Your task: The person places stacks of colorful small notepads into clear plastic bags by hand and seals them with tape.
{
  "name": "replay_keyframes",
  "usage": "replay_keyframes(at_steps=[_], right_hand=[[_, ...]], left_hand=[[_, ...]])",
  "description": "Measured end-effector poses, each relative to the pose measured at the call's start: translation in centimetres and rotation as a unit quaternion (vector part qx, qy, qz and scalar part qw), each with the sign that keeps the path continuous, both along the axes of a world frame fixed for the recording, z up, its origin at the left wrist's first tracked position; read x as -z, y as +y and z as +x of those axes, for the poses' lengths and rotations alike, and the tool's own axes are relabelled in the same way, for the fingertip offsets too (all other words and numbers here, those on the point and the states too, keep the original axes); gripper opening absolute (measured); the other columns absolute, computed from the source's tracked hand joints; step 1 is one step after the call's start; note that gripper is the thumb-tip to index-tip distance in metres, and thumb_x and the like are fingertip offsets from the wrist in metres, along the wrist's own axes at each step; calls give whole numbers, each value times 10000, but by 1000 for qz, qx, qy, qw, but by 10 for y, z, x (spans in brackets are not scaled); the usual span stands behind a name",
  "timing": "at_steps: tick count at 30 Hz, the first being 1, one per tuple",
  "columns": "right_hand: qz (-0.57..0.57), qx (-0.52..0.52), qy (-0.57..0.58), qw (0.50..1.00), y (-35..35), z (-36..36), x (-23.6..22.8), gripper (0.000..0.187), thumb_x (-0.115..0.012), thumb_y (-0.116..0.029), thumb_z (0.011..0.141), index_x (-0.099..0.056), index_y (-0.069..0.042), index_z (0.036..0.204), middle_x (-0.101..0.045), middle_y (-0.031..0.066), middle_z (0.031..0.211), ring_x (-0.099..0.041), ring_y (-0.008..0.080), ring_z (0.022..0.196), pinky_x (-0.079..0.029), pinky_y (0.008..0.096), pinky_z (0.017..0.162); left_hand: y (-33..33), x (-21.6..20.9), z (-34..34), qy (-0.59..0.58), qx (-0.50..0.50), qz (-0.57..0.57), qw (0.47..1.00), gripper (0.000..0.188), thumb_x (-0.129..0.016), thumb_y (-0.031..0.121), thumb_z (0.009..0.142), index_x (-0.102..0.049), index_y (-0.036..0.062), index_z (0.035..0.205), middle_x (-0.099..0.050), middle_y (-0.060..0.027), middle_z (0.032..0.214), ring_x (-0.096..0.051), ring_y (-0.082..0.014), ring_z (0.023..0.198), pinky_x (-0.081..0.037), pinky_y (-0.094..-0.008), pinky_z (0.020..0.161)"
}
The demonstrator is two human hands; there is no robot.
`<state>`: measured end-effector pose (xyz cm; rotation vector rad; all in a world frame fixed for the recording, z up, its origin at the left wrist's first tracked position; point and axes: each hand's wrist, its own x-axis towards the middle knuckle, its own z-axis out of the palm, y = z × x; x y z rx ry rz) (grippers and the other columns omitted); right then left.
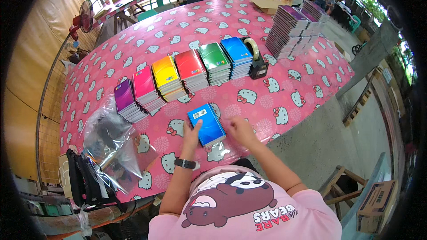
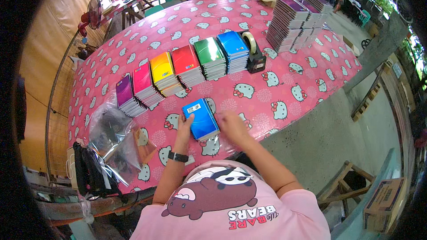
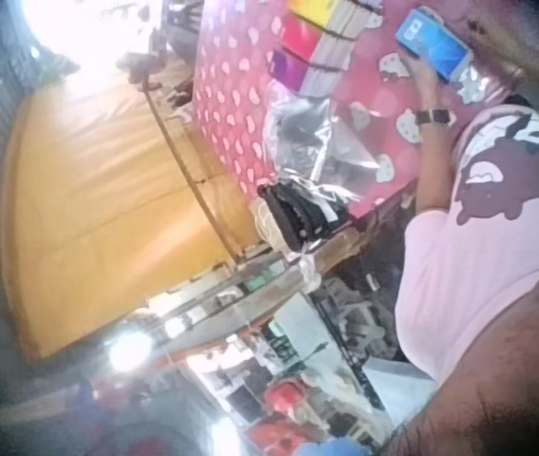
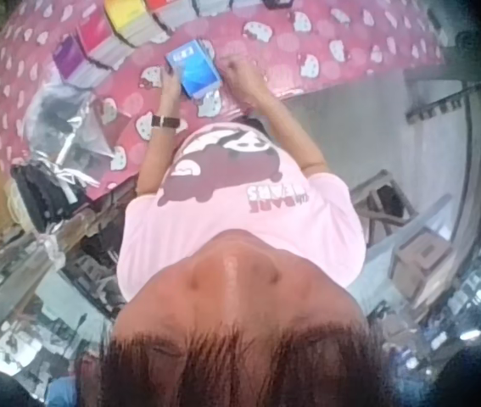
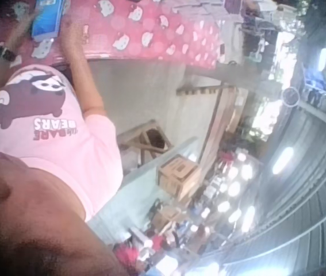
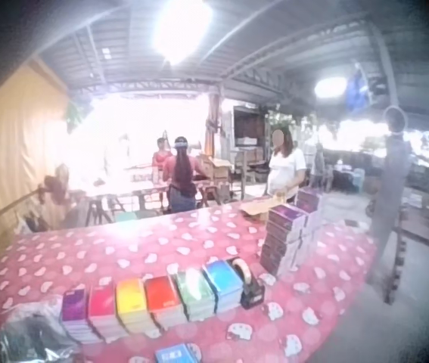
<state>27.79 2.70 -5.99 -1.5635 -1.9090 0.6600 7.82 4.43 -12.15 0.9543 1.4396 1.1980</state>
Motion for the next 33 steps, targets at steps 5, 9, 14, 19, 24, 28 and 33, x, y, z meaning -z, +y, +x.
replay_keyframes(at_steps=[5,9,14,19,24,28,33], right_hand=[[62,-159,-186,968,-26,-47,11,356,-513,-22,741,-545,-73,1092,-538,140,914,-562,300,868,-467,393,699],[34,-213,-137,967,-37,-39,-7,288,-537,-71,749,-560,-19,1031,-572,154,847,-588,285,808,-475,383,670],[-200,-104,47,973,3,-20,-21,304,-563,-180,806,-562,15,1039,-628,185,877,-625,256,794,-478,351,680],[-98,-17,19,995,47,-20,50,390,-608,-251,807,-540,-7,1105,-626,197,936,-631,236,841,-484,348,710],[-178,9,170,969,36,-45,32,720,-743,-171,692,-372,-37,1294,-586,244,1054,-601,324,927,-484,364,785],[-179,-29,257,949,40,-46,51,785,-717,-251,724,-296,20,1328,-488,296,1181,-557,326,1014,-448,375,858],[-177,-59,63,980,34,-51,37,769,-638,-255,785,-214,32,1358,-435,299,1232,-470,409,1102,-375,409,941]], left_hand=[[-2,5,30,142,-31,38,989,1123,-766,418,623,-92,-129,1336,-252,-321,1345,-277,-395,1262,-228,-423,1048],[-8,-4,30,163,5,70,984,1110,-784,325,607,-81,-128,1337,-244,-333,1344,-262,-406,1268,-207,-424,1056],[-8,19,18,138,4,95,986,1031,-767,225,626,-101,-118,1334,-298,-315,1317,-318,-403,1231,-245,-425,1036],[-6,11,24,124,2,125,984,888,-724,114,645,-183,-56,1329,-421,-258,1229,-451,-358,1130,-368,-413,953],[-13,-1,10,19,-16,71,997,798,-679,54,654,-230,-37,1307,-471,-225,1179,-518,-299,1045,-433,-368,881],[-15,-13,17,19,-30,37,999,716,-642,40,679,-273,-47,1285,-473,-230,1174,-513,-309,1049,-417,-380,899],[-9,16,25,119,-96,84,985,612,-570,14,734,-294,-63,1275,-451,-249,1198,-479,-349,1084,-360,-409,948]])
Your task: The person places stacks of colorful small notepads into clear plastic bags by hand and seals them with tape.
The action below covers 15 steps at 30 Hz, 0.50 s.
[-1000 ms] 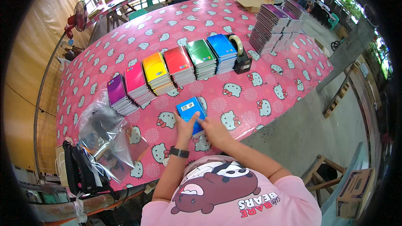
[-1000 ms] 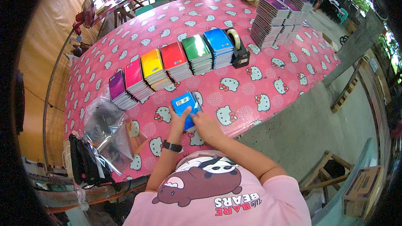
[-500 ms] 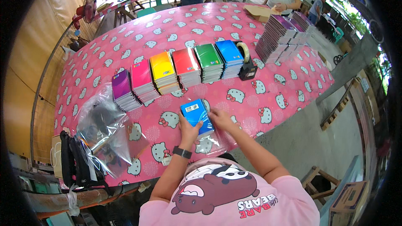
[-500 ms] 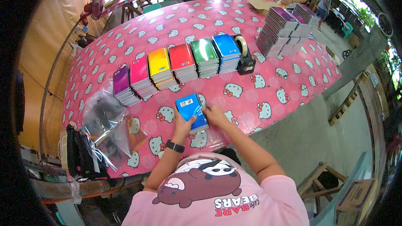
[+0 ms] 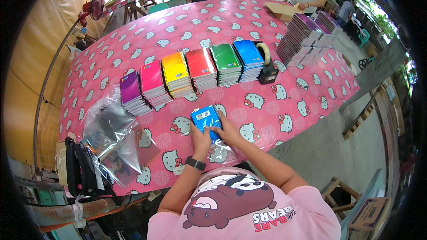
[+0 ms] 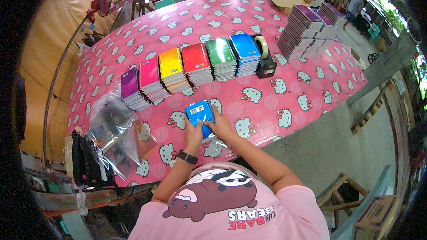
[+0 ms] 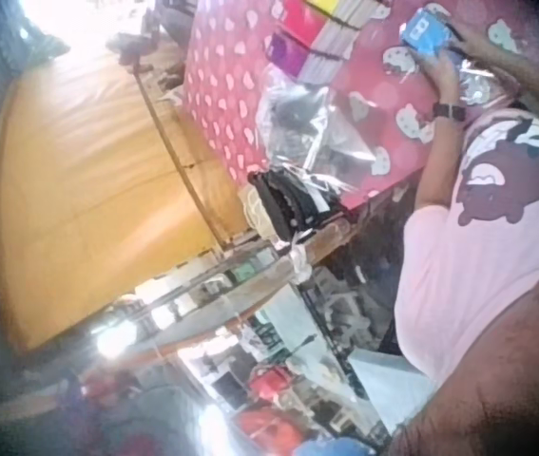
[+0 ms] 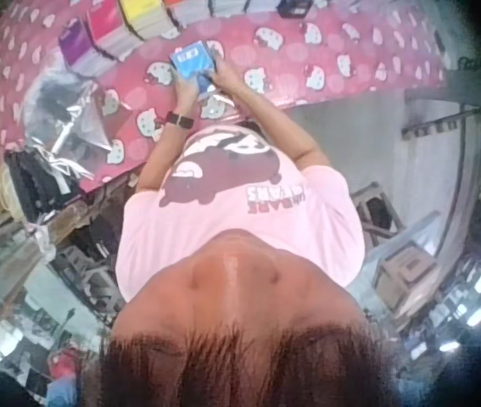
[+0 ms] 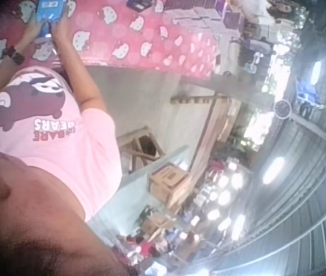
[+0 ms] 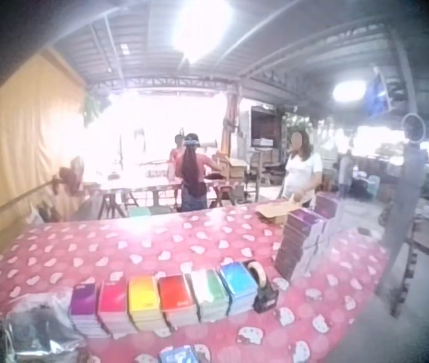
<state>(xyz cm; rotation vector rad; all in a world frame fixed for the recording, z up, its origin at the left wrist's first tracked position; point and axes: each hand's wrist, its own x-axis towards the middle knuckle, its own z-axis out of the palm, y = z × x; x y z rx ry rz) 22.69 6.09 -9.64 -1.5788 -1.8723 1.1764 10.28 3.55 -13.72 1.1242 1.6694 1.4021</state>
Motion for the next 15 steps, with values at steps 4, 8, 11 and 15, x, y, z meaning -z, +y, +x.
replay_keyframes(at_steps=[4,8,11,15], right_hand=[[235,-32,-132,962,-9,-6,1,705,-581,-218,812,-211,15,1365,-294,261,1361,-305,399,1251,-279,482,1001],[303,-149,-264,903,-6,-5,5,582,-439,-260,870,-244,-25,1365,-157,145,1458,-124,290,1355,-190,591,995],[322,-154,-266,895,-6,-11,3,559,-404,-279,886,-256,-21,1360,-192,136,1450,-133,272,1356,-215,610,988],[307,-154,-266,901,-2,0,3,552,-406,-276,888,-262,-26,1358,-193,134,1450,-149,267,1353,-214,619,982]], left_hand=[[-3,-3,4,9,-9,2,1000,569,-528,2,773,-284,-69,1283,-449,-251,1203,-464,-357,1098,-349,-412,950],[-3,-18,6,-36,13,-8,999,521,-522,66,814,-306,-72,1268,-449,-251,1200,-467,-352,1085,-354,-414,932],[-6,-12,-5,-139,25,-11,990,480,-527,147,841,-359,-71,1234,-456,-243,1194,-475,-343,1068,-364,-409,914],[-5,-40,-60,223,-2,-190,956,462,-531,260,863,-429,-31,1206,-493,-218,1150,-492,-318,1040,-385,-393,876]])
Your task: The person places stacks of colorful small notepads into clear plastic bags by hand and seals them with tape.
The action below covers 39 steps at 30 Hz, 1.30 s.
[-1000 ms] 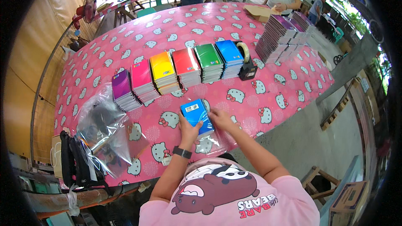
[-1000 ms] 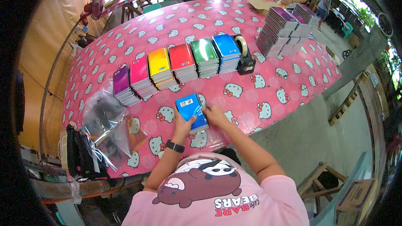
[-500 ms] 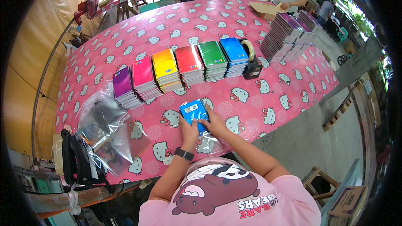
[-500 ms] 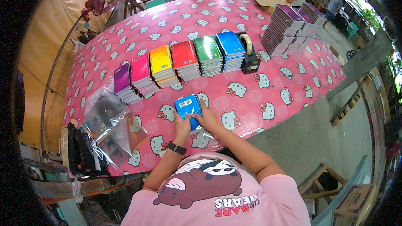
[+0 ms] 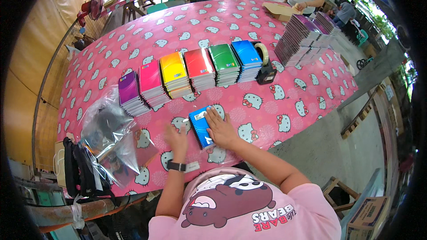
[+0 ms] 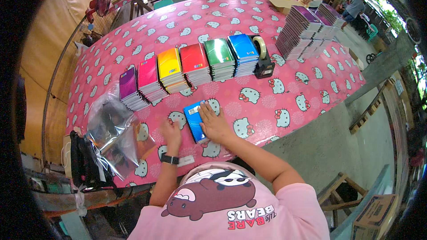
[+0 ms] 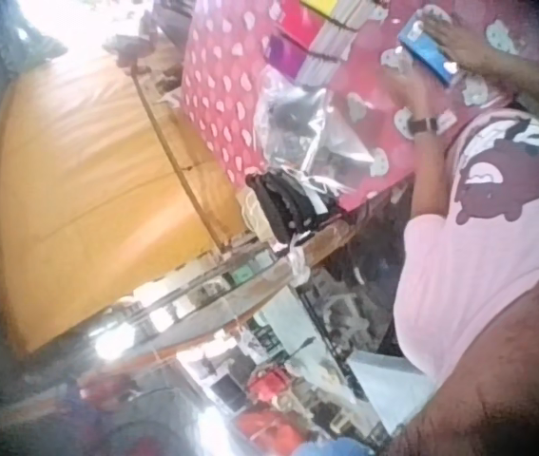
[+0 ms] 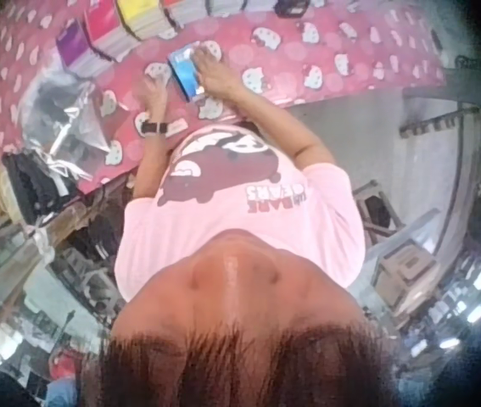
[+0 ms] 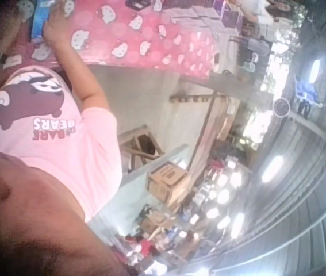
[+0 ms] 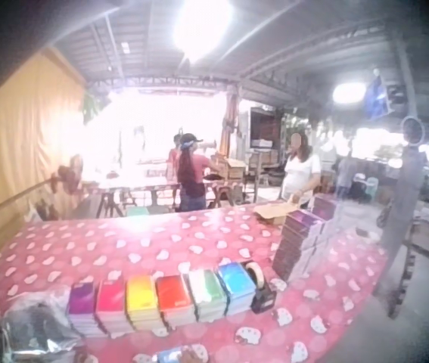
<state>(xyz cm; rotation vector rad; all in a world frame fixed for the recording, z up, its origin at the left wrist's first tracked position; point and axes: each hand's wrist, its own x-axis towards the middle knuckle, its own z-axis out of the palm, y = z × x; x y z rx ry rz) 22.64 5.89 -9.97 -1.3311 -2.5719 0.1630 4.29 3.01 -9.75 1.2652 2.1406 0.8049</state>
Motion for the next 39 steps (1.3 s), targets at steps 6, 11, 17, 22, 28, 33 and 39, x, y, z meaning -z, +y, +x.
replay_keyframes(at_steps=[6,11,17,22,28,33,39], right_hand=[[-28,7,-30,999,-6,-7,-9,557,-431,-267,869,-280,-39,1354,-180,130,1454,-160,290,1347,-215,633,970],[-46,-30,50,997,0,-15,-27,562,-577,-119,722,-419,-90,1261,-389,167,1291,-300,358,1244,-304,529,961],[-220,-23,247,943,19,-29,-26,465,-643,-216,729,-504,-50,1141,-565,167,999,-494,322,915,-405,426,833],[-215,38,183,959,18,-49,-38,497,-660,-346,714,-528,-58,1097,-562,239,976,-508,391,966,-442,441,788],[-215,19,254,943,35,-41,-9,388,-646,-103,692,-518,-21,1049,-608,166,738,-597,288,708,-471,387,622],[-273,23,287,918,38,-40,-15,437,-644,-70,703,-462,5,1094,-610,112,639,-610,223,585,-459,336,541],[-270,35,280,920,40,-31,-19,456,-621,-52,744,-403,4,1140,-608,95,628,-592,204,554,-438,334,509]], left_hand=[[-21,38,-38,72,52,240,967,294,-594,237,809,-576,13,1000,-538,-127,1144,-511,-281,1032,-358,-392,915],[-48,34,-41,-396,-3,26,918,511,-609,-5,697,-412,-78,1163,-553,-144,977,-561,-168,791,-476,-255,609],[-31,-4,14,-409,17,154,899,908,-604,-123,619,-128,12,1381,-464,-166,1156,-553,-141,764,-470,-240,612],[-22,-12,47,-431,30,278,858,1187,-674,-154,564,109,151,1403,-293,-230,1359,-560,-231,906,-507,-310,716],[-15,1,10,-427,68,194,881,860,-640,0,719,-119,67,1400,-242,-190,1392,-532,-226,1002,-490,-270,741],[55,44,-23,34,138,277,950,509,-585,145,817,-392,38,1276,-470,-103,1184,-519,-164,939,-445,-277,761],[107,10,-4,-209,138,172,953,338,-586,102,805,-504,-6,1114,-566,-145,1007,-535,-239,933,-422,-333,804]])
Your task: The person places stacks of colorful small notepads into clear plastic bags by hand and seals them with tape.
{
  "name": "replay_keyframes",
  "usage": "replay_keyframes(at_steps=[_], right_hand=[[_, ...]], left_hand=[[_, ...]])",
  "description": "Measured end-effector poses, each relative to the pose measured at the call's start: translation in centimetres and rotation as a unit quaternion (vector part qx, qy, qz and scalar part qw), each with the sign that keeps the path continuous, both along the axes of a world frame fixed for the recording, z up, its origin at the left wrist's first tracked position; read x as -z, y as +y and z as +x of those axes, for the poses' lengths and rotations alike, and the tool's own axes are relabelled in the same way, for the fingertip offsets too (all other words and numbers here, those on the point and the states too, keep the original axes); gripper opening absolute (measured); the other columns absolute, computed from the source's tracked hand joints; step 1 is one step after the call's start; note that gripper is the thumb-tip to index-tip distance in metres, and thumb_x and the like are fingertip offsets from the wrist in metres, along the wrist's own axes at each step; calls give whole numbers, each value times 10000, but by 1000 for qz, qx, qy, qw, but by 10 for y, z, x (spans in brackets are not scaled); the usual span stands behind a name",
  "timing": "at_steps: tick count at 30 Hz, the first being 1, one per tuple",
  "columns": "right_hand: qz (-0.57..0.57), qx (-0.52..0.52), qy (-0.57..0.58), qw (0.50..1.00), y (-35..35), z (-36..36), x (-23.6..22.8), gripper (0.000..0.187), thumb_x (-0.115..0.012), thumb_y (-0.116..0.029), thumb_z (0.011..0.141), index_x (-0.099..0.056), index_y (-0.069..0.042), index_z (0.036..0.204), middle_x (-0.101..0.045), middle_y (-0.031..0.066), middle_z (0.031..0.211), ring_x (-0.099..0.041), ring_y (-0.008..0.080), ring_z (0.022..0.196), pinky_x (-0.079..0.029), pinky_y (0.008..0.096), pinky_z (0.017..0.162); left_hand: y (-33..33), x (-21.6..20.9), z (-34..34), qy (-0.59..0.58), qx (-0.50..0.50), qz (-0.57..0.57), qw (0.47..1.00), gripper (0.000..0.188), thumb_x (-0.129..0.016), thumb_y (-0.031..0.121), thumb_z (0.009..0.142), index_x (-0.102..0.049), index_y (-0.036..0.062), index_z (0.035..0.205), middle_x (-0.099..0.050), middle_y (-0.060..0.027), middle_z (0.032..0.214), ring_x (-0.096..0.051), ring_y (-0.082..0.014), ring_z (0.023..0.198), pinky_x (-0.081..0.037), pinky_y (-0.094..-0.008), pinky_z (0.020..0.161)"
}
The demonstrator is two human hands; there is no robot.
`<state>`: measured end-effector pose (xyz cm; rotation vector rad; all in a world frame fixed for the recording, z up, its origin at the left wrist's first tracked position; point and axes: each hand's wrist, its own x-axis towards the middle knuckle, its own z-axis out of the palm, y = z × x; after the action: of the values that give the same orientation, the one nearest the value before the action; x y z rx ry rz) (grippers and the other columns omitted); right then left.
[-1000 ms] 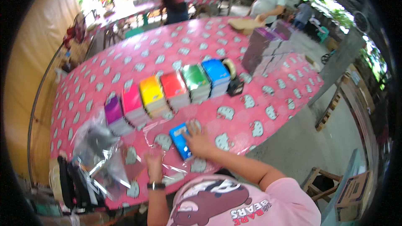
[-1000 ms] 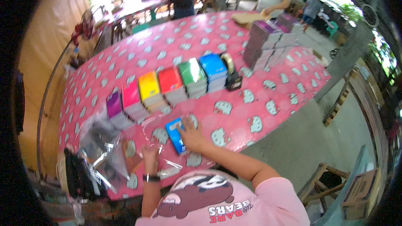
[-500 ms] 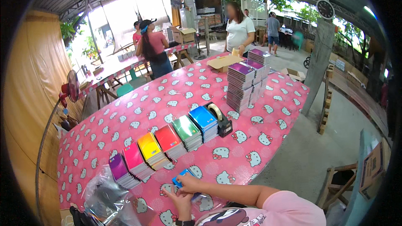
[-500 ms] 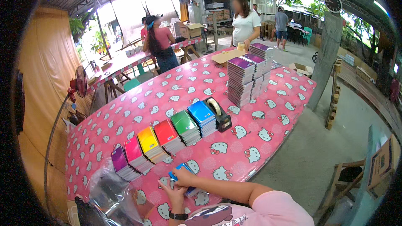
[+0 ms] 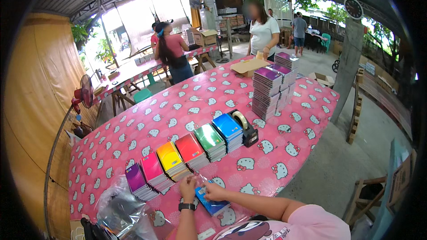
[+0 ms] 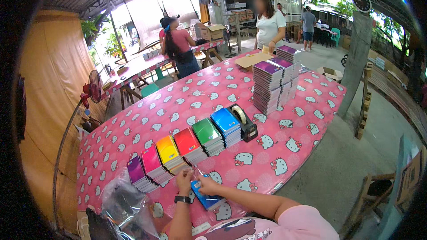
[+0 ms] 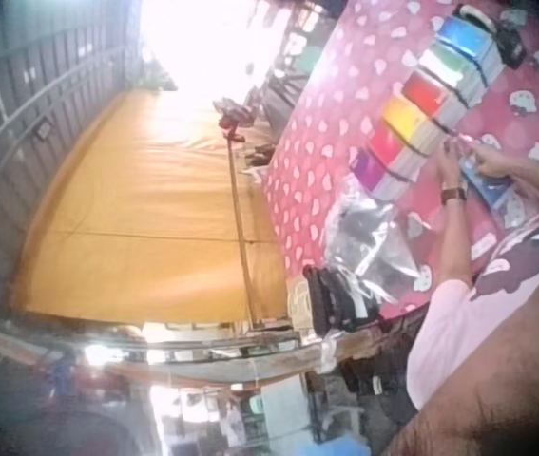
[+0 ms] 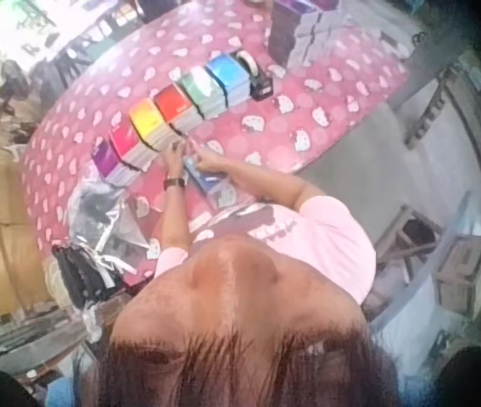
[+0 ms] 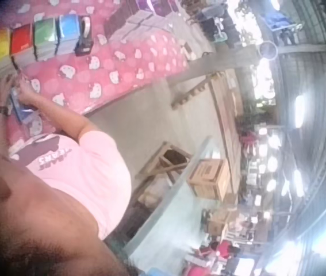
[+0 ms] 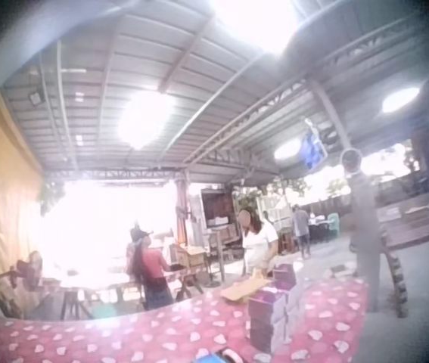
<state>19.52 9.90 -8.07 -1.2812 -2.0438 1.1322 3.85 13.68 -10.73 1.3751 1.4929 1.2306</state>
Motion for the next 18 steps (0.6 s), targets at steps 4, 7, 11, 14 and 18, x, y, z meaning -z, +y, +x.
replay_keyframes(at_steps=[4,7,11,14,18], right_hand=[[-47,-16,53,997,2,0,11,470,-616,-56,763,-368,3,1157,-598,93,622,-587,190,553,-429,320,521],[-65,-32,74,995,1,3,5,450,-595,-21,763,-361,6,1146,-597,97,644,-595,171,605,-433,300,561],[-52,-72,56,995,-1,8,3,591,-568,34,716,-315,-30,1246,-616,116,710,-618,205,696,-455,308,601],[-11,-186,44,981,-4,21,3,782,-579,36,676,-209,-77,1356,-617,160,863,-609,280,851,-460,366,687],[81,-292,-117,946,-5,38,-10,920,-652,-100,711,-74,-135,1425,-428,159,1256,-401,296,1183,-329,491,896]], left_hand=[[-27,0,2,80,-284,291,910,223,-541,65,801,-547,6,1016,-550,-135,936,-524,-290,878,-410,-382,808],[-102,11,1,157,-42,213,963,280,-525,103,808,-545,-5,1065,-527,-174,1099,-478,-334,1054,-354,-427,911],[-127,16,20,231,47,165,958,366,-522,165,830,-523,-21,1146,-456,-176,1267,-355,-358,1227,-244,-455,1021],[-125,7,20,246,80,142,955,415,-514,181,826,-481,-11,1192,-409,-208,1295,-301,-390,1249,-204,-509,1014],[-122,10,22,229,55,148,961,547,-453,222,863,-283,-21,1323,-228,-253,1392,-186,-426,1290,-147,-522,1032]])
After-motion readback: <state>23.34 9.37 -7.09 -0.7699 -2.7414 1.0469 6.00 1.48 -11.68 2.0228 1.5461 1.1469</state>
